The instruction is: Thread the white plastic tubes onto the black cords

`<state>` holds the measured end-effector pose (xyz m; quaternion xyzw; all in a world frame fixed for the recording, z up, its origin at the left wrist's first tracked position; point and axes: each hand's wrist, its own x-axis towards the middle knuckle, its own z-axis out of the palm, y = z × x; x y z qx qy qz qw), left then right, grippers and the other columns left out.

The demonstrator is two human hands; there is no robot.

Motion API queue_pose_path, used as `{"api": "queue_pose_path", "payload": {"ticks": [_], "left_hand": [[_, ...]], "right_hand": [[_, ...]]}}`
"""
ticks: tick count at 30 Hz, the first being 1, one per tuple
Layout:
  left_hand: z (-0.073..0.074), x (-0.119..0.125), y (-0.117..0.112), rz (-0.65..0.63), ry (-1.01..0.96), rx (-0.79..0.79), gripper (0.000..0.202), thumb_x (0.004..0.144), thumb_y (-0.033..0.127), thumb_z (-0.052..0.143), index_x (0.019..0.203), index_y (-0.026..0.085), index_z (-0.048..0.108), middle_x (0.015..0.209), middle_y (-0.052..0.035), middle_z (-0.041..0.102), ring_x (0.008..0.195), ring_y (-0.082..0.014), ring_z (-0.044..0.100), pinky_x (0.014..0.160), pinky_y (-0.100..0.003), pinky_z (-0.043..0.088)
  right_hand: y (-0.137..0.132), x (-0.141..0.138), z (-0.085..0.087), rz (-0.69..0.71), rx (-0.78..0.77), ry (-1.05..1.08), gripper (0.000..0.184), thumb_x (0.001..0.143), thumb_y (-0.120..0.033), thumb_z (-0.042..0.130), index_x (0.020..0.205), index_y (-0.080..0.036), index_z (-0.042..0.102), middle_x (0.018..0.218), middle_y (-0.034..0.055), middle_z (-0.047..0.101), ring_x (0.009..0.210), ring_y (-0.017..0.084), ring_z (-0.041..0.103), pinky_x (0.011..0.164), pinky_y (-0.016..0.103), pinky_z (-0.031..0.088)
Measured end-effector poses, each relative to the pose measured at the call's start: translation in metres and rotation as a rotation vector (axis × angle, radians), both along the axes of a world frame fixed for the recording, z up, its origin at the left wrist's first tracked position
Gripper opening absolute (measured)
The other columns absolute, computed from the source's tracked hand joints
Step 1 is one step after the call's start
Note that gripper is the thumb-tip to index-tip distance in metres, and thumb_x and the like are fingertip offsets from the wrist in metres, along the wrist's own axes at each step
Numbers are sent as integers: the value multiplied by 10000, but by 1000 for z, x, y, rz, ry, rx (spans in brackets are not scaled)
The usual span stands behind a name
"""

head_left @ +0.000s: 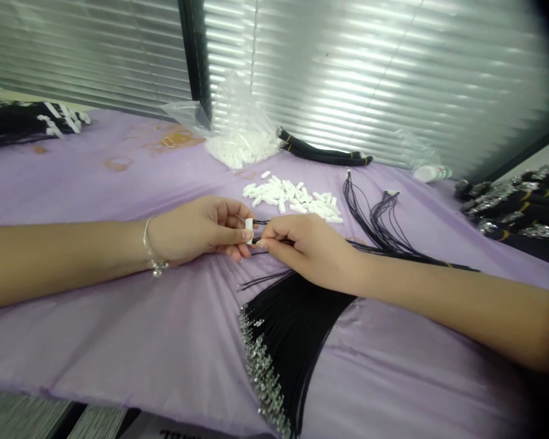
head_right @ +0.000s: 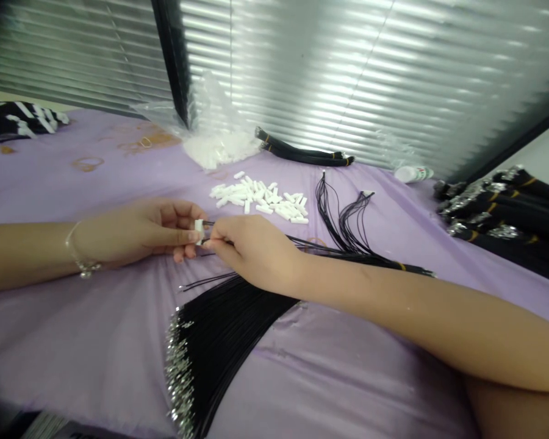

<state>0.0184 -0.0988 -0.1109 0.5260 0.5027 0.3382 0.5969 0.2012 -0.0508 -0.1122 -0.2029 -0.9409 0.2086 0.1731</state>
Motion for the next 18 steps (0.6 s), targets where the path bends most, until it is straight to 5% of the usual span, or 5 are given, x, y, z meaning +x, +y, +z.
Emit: {"api": "queue_pose_path", "payload": {"ticks": [13,18], "left_hand": [[1,1,-3,-85,85,80,106,794,102,536,895,106,504,662,-23,622,538,-72,577,535,-160,504],[3,2,-3,-42,8,51,108,790,105,545,886,121,498,633,-10,603,514,-63,552,516,-149,482]], "right_hand": [[0,0,-2,110,43,10,194,861,-209,411,717,-141,521,648,-23,510,586,64,431,569,192,296],[-1,3,-1,53,235,-37,184,871,-236,390,821,-138,537,769,24,560,674,106,484,613,229,338]]}}
